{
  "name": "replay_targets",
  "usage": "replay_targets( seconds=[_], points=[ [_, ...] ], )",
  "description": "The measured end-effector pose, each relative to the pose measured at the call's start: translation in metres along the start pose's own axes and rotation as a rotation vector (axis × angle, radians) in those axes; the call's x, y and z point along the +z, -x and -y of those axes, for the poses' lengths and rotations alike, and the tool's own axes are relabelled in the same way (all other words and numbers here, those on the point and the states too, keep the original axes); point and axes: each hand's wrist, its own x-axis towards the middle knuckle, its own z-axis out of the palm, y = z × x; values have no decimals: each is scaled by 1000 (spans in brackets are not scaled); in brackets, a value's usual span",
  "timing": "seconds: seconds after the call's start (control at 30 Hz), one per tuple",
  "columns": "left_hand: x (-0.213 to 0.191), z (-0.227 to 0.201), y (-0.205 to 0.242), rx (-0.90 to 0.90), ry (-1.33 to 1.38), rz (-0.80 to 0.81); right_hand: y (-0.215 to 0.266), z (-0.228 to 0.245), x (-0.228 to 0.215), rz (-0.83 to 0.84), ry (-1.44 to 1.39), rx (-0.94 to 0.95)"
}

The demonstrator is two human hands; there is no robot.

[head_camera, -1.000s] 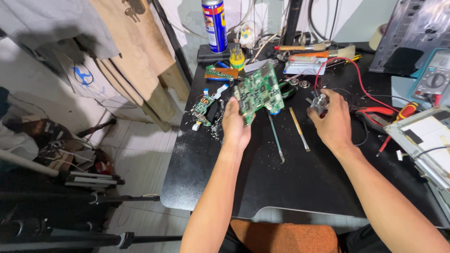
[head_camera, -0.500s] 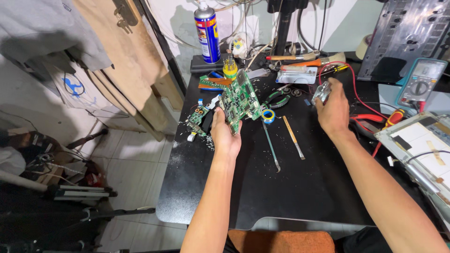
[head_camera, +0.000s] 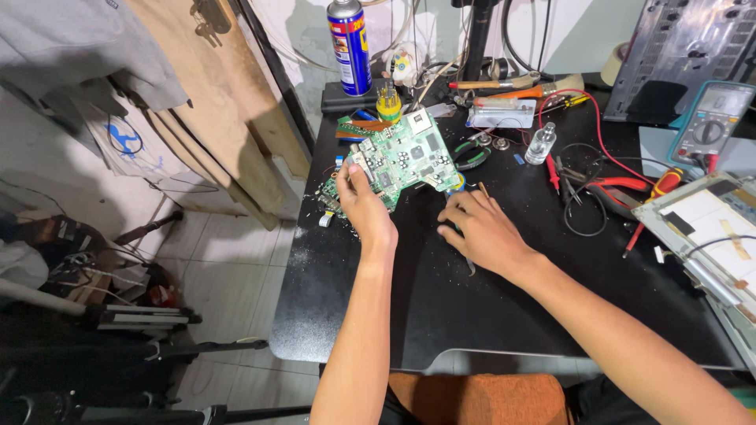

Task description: The person handles a circuit board and a screen assembly by hand, then fits the back cover onto the screen unit and closes it.

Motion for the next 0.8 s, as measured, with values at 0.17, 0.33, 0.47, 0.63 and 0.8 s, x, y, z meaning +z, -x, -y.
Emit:
replay_targets(
  seconds=[0.17, 0.33, 0.47, 0.63, 0.8],
  points=[
    [1, -13, -1, 99, -185, -7, 12, -23, -7, 44, 162, 40],
    [-9, -55, 4, 265, -468, 64, 27, -45, -23, 56, 246, 113],
    [-40, -91, 13, 260, -594, 156, 33, -67, -25, 44, 270, 141],
    [-93, -129, 24, 297, -937, 247, 34, -93, -27, -4, 323, 168],
    [-133, -148, 42, 280, -1231, 136, 31, -125, -26, -44, 387, 147]
  ],
)
